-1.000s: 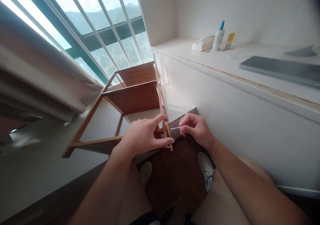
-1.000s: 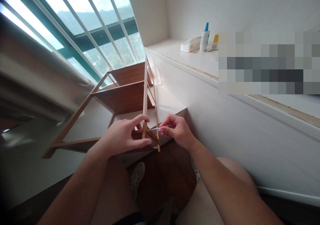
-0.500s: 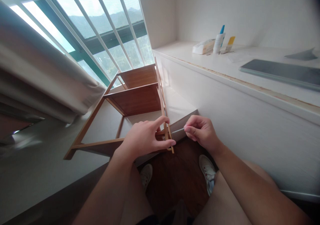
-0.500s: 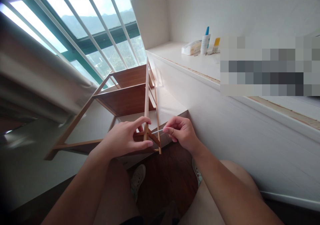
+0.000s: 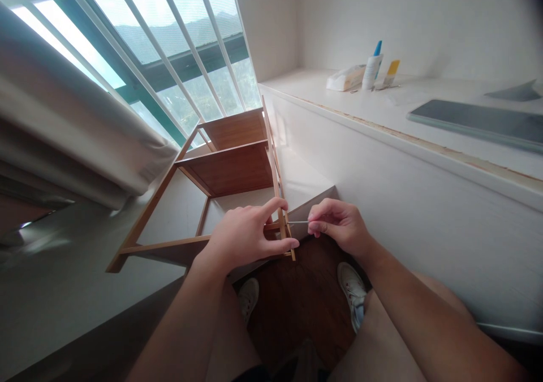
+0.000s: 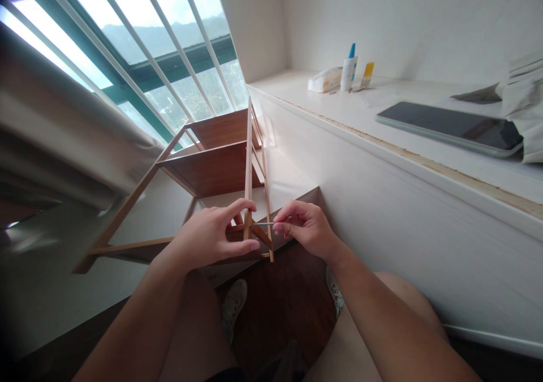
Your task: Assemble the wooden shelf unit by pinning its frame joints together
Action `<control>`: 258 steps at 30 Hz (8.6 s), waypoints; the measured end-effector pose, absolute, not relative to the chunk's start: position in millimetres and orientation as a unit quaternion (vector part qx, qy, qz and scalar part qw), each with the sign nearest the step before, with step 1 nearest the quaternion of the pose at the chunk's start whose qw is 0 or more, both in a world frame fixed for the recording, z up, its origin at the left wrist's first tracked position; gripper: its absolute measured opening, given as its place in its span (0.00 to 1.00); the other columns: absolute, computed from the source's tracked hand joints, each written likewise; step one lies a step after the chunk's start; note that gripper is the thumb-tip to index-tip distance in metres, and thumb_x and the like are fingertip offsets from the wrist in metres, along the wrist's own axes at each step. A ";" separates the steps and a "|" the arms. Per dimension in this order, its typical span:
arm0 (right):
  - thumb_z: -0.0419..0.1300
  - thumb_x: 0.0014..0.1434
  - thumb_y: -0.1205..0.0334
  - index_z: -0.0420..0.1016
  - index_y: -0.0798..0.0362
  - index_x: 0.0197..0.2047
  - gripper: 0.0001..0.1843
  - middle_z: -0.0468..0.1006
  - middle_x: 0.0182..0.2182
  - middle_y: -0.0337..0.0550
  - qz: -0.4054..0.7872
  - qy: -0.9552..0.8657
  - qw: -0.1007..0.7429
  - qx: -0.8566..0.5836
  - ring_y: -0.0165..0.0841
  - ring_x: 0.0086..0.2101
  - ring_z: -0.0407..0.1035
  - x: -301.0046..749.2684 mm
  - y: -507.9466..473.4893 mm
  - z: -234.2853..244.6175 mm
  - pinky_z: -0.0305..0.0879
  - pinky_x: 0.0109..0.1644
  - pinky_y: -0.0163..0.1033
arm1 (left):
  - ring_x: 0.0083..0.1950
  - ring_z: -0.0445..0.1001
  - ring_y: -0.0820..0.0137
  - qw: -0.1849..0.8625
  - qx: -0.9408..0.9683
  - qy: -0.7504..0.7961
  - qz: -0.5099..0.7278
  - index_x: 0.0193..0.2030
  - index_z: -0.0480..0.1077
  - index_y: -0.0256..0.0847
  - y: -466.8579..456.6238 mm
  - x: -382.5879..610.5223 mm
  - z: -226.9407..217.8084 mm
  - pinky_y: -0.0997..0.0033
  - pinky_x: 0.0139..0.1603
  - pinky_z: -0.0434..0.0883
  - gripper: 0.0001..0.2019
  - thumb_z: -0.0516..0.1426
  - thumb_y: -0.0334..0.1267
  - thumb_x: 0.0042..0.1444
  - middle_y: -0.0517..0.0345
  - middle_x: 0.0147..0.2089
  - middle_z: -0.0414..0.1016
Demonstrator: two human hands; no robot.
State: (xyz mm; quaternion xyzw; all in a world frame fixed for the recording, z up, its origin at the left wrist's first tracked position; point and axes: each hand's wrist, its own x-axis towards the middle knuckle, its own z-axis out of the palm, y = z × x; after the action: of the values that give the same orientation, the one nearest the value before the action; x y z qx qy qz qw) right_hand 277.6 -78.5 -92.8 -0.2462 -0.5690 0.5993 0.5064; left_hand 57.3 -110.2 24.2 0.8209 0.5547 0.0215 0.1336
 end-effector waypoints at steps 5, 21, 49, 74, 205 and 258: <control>0.71 0.54 0.62 0.78 0.52 0.34 0.07 0.79 0.26 0.39 0.591 -0.585 0.498 -0.246 0.31 0.27 0.73 279.5 -76.2 -93.6 0.69 0.29 0.36 | 0.35 0.75 0.62 0.131 0.820 0.556 0.022 0.55 0.64 0.57 -110.9 57.4 24.2 0.68 0.35 0.64 0.31 0.55 0.71 0.51 0.64 0.36 0.77; 0.62 0.62 0.66 0.80 0.49 0.38 0.05 0.80 0.33 0.43 0.375 -0.747 0.497 -0.233 0.36 0.35 0.73 286.4 -73.6 -86.4 0.70 0.40 0.42 | 0.35 0.75 0.63 0.134 0.821 0.555 0.018 0.55 0.64 0.56 -110.8 58.2 23.8 0.69 0.34 0.64 0.31 0.55 0.70 0.51 0.64 0.34 0.76; 0.61 0.62 0.71 0.79 0.49 0.41 0.08 0.78 0.36 0.44 0.315 -0.767 0.515 -0.215 0.35 0.37 0.73 286.0 -75.0 -82.9 0.72 0.42 0.42 | 0.35 0.74 0.62 0.131 0.821 0.556 0.012 0.55 0.62 0.58 -111.7 58.1 23.2 0.67 0.35 0.63 0.30 0.54 0.71 0.52 0.67 0.34 0.76; 0.66 0.61 0.62 0.75 0.51 0.32 0.06 0.75 0.23 0.33 0.453 -0.657 0.524 -0.297 0.25 0.24 0.68 270.8 -85.1 -85.1 0.63 0.29 0.32 | 0.36 0.75 0.63 0.127 0.819 0.560 0.009 0.56 0.62 0.60 -110.7 58.4 22.7 0.67 0.35 0.62 0.30 0.53 0.72 0.52 0.67 0.36 0.76; 0.63 0.60 0.76 0.77 0.52 0.42 0.11 0.79 0.34 0.44 0.251 -0.785 0.540 -0.167 0.34 0.36 0.72 282.1 -74.3 -85.2 0.71 0.41 0.42 | 0.35 0.74 0.63 0.133 0.818 0.559 0.014 0.55 0.62 0.59 -108.3 58.8 22.2 0.69 0.33 0.61 0.30 0.53 0.72 0.51 0.68 0.35 0.76; 0.62 0.62 0.72 0.77 0.50 0.42 0.09 0.79 0.34 0.44 0.273 -0.775 0.541 -0.178 0.35 0.36 0.73 281.3 -76.8 -84.5 0.72 0.41 0.42 | 0.35 0.75 0.62 0.135 0.818 0.559 0.013 0.55 0.63 0.57 -110.1 60.2 23.6 0.69 0.33 0.62 0.30 0.54 0.71 0.52 0.65 0.34 0.77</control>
State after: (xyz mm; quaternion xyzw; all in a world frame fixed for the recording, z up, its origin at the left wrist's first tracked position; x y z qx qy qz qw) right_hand 281.3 -76.8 -84.5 -0.1777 -0.7755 0.2731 0.5408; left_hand 60.2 -110.1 23.6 0.8183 0.5587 0.0131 0.1346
